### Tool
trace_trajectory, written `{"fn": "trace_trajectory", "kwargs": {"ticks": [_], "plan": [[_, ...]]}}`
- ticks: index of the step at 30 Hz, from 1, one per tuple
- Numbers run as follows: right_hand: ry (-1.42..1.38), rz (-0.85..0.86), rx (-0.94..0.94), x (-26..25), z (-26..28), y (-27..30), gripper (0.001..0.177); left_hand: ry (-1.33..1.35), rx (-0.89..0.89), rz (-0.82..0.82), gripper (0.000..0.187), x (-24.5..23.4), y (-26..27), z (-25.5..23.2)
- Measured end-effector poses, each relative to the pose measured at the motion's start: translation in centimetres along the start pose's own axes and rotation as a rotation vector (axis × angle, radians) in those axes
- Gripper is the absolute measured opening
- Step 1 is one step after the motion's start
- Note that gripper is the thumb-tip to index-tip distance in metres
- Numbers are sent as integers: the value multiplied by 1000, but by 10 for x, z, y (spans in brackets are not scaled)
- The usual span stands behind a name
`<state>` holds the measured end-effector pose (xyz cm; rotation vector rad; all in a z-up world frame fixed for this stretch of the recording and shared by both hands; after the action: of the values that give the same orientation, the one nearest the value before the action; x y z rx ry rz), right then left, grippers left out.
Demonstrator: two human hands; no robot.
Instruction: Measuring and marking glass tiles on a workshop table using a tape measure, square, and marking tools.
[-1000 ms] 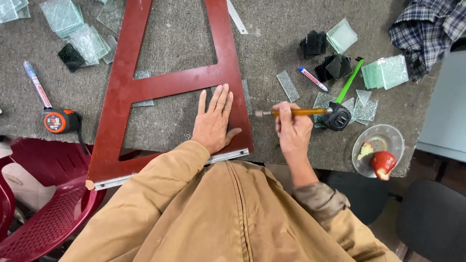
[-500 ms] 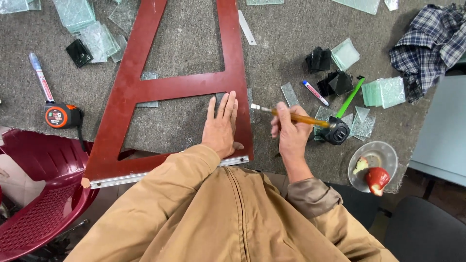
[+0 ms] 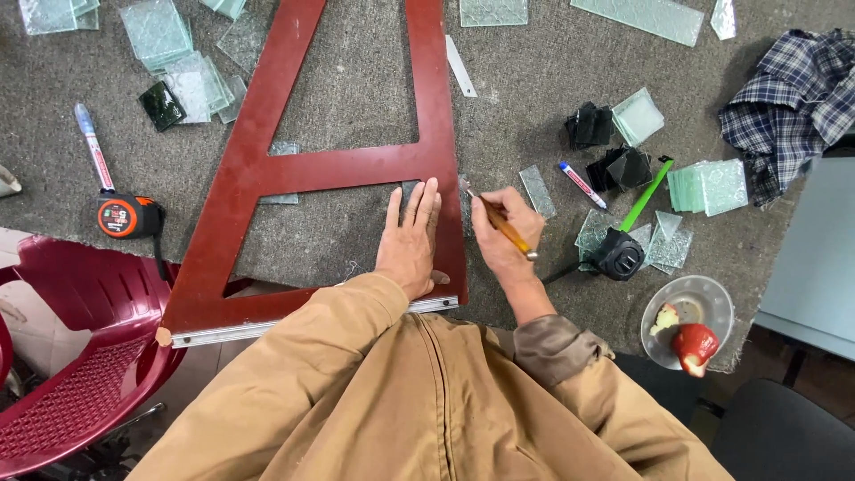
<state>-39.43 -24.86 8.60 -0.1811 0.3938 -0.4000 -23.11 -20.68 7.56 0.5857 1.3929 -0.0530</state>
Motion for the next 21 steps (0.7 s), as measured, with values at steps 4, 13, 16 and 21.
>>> {"fn": "trace_trajectory", "kwargs": {"ticks": [4, 13, 16, 21], "plan": [[109, 85, -127, 9, 1, -3, 9, -11, -2, 18, 151, -1, 0, 1], [125, 167, -145, 11, 8, -10, 8, -11, 9, 29, 151, 4, -1, 0], [121, 175, -188, 16, -3, -7, 11, 5, 7, 23, 150, 5, -2, 1], [138, 238, -255, 19, -8, -10, 17, 8, 13, 14, 150, 3, 0, 2]]}}
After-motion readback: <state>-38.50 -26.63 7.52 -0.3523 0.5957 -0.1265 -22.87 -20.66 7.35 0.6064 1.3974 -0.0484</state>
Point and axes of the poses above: each hand's wrist, its own y-axis away from the middle knuckle, its own x-axis out of the palm, z = x × y, the point moved 5 cm from there along -y, towards the middle knuckle, and after that the axes turned 15 degrees about -z, right-handed, at the moved point
